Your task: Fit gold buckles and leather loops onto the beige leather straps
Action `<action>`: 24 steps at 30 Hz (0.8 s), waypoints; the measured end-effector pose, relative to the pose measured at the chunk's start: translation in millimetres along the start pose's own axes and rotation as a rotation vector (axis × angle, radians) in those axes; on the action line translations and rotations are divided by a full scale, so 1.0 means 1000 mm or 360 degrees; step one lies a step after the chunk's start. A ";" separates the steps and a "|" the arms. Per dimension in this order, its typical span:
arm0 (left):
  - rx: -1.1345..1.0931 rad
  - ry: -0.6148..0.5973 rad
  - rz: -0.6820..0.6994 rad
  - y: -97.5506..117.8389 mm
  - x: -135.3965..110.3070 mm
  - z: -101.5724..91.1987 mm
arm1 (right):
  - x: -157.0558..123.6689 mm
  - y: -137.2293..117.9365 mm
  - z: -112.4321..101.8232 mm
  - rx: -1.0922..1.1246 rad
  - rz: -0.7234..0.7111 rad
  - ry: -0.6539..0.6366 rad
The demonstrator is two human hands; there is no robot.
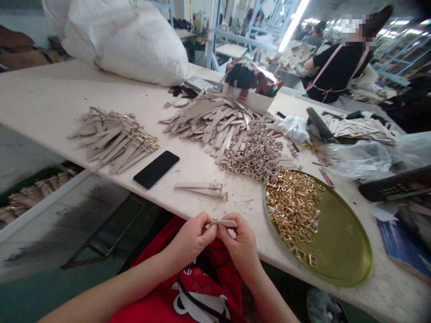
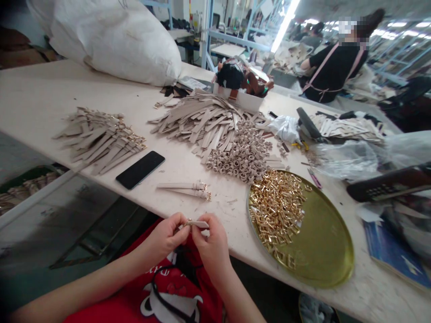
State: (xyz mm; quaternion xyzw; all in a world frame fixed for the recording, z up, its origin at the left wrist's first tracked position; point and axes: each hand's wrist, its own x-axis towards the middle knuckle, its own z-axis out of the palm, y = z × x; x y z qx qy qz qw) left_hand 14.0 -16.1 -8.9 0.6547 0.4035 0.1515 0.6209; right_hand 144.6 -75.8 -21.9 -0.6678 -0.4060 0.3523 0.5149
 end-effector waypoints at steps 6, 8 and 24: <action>0.0056 -0.0173 -0.0038 0.003 0.020 -0.014 | 0.016 -0.005 -0.008 0.0218 0.0175 -0.0319; -0.0060 -0.0188 -0.0061 0.002 0.030 -0.014 | 0.022 -0.008 -0.013 0.0147 0.0097 -0.0368; 0.0011 -0.0069 0.0101 -0.008 0.051 -0.012 | 0.166 0.041 -0.095 -0.1398 -0.0369 0.0414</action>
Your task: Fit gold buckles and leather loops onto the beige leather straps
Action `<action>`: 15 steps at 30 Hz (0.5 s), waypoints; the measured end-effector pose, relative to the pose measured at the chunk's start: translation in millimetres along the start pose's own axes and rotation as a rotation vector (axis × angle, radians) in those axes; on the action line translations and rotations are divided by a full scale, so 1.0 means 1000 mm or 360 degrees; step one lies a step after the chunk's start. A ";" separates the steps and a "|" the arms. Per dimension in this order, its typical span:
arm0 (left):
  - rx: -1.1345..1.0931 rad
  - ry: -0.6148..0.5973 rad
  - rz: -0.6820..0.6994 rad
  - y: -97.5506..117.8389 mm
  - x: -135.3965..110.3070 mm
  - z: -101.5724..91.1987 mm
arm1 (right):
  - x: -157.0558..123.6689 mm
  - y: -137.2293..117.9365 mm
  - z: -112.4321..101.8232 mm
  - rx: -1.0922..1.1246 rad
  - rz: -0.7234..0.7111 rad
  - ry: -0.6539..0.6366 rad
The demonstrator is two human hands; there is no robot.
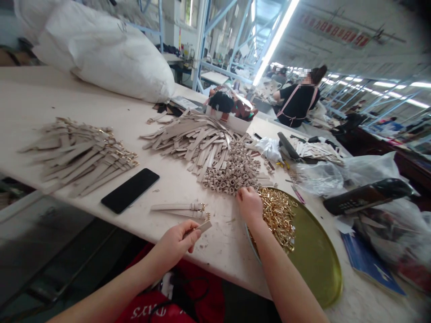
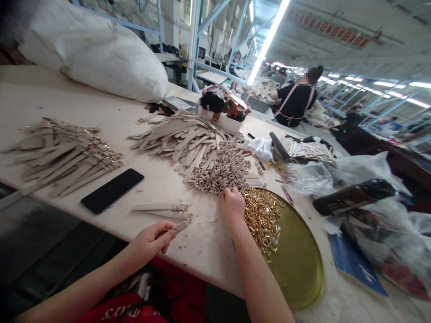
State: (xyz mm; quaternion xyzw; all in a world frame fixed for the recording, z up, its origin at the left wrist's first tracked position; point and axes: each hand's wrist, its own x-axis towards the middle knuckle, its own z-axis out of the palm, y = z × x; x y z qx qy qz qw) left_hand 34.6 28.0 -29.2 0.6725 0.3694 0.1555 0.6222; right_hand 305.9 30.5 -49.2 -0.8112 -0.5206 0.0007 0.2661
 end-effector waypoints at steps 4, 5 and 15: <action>-0.0046 0.0045 0.0072 0.001 -0.006 0.001 | -0.014 -0.002 -0.010 0.0208 0.0031 0.0012; -0.0052 0.0063 0.0091 0.002 -0.008 0.001 | -0.019 -0.005 -0.013 0.0283 0.0040 -0.0004; -0.0054 0.0412 0.0243 0.021 -0.018 -0.001 | -0.094 -0.111 -0.035 0.1803 0.0268 -0.0522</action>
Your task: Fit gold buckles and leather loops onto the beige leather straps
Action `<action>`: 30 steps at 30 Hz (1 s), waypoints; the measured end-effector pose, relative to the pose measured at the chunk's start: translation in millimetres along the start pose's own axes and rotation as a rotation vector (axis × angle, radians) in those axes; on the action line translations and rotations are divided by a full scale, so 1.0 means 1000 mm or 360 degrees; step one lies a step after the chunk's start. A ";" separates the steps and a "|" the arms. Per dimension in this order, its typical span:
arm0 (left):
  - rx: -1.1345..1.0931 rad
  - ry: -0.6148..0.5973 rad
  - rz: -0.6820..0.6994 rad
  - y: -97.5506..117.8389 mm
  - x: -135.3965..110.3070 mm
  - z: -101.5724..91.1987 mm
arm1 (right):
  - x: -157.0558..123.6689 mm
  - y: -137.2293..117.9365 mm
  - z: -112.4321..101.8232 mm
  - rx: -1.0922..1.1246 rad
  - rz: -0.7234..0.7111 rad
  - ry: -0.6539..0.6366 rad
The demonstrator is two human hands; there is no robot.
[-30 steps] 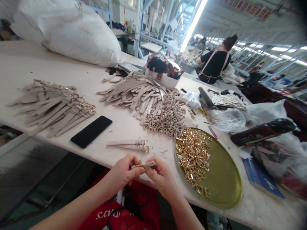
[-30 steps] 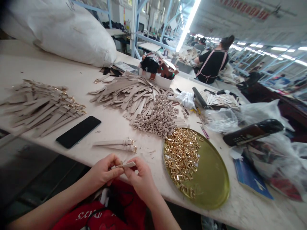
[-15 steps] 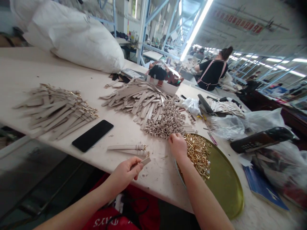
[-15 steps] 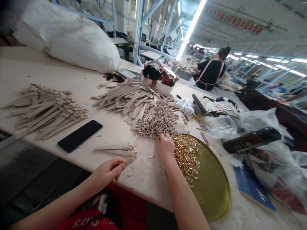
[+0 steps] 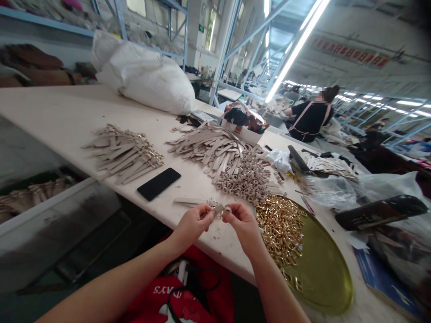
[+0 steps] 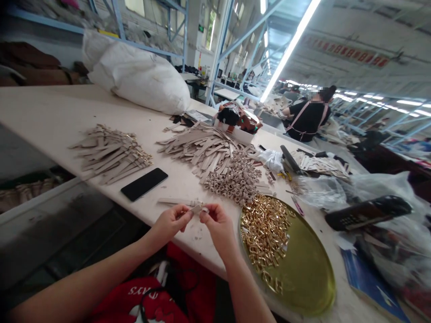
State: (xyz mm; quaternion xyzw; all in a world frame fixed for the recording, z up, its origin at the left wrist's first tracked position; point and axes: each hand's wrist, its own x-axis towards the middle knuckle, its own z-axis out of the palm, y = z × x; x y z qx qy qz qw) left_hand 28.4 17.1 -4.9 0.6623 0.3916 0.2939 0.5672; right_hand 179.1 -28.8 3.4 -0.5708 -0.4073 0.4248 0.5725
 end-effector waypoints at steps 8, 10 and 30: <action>0.0142 0.0103 0.0078 0.006 -0.020 -0.004 | -0.013 0.004 0.008 -0.0102 0.0074 0.0187; 0.0183 0.0102 0.0073 0.004 -0.021 -0.001 | -0.014 0.009 0.011 -0.0003 0.0089 0.0222; 0.0216 -0.0429 -0.0137 -0.009 0.002 -0.001 | -0.013 0.032 0.007 0.0188 0.0275 -0.0069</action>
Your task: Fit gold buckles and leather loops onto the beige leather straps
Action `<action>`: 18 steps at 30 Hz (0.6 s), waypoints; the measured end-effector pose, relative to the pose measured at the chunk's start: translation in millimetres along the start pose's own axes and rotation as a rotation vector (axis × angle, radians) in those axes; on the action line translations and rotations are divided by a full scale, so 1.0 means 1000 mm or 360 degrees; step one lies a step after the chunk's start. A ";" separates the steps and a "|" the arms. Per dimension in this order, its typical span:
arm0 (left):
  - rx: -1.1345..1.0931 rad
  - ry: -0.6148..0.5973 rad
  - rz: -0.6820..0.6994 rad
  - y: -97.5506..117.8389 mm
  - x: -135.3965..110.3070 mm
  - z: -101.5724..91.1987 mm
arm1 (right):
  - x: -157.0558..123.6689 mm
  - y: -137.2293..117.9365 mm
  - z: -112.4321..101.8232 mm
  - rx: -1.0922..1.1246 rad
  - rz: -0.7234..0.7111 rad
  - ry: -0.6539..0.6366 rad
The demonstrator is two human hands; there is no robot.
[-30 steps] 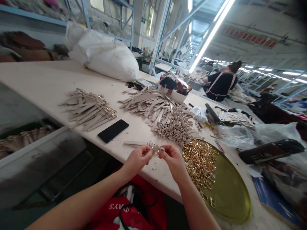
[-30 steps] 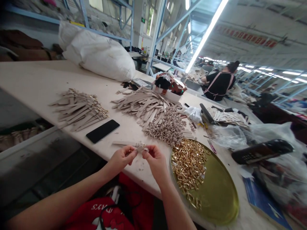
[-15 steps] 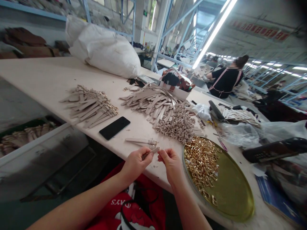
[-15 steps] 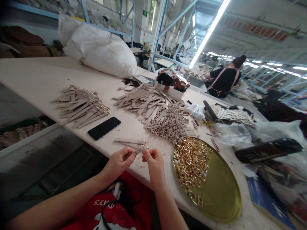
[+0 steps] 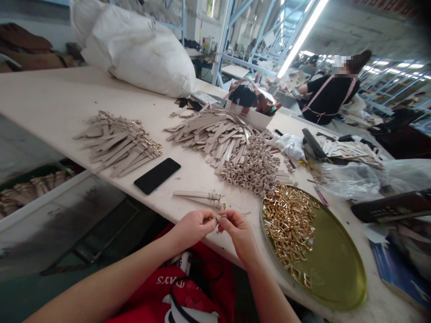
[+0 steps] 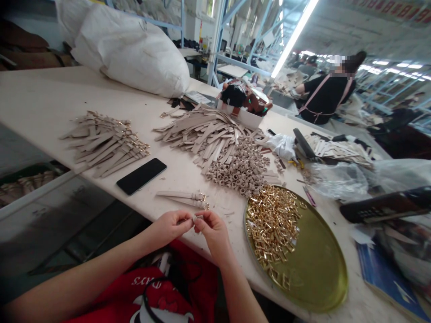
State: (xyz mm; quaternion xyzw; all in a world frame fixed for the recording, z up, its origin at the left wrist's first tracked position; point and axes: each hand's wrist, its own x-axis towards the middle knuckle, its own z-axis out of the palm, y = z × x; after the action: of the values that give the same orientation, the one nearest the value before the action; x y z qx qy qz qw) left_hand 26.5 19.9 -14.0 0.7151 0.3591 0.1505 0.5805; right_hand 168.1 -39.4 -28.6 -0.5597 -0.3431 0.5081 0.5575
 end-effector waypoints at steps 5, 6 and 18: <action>-0.0205 0.0076 -0.0010 -0.001 0.000 -0.001 | -0.001 -0.001 0.003 0.0075 0.0057 0.0046; -0.0243 0.0093 0.0002 -0.001 -0.001 -0.001 | -0.003 -0.001 0.004 0.0082 0.0059 0.0036; -0.0086 0.0230 -0.0015 0.005 -0.028 -0.005 | -0.029 -0.007 0.020 0.0555 0.0458 -0.0317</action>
State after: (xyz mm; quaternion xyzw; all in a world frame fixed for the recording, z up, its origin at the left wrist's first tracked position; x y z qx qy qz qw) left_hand 5.8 4.2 -2.2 0.6848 0.3991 0.2086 0.5729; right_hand 142.9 -60.1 -13.4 -0.4451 -0.2201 0.6866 0.5310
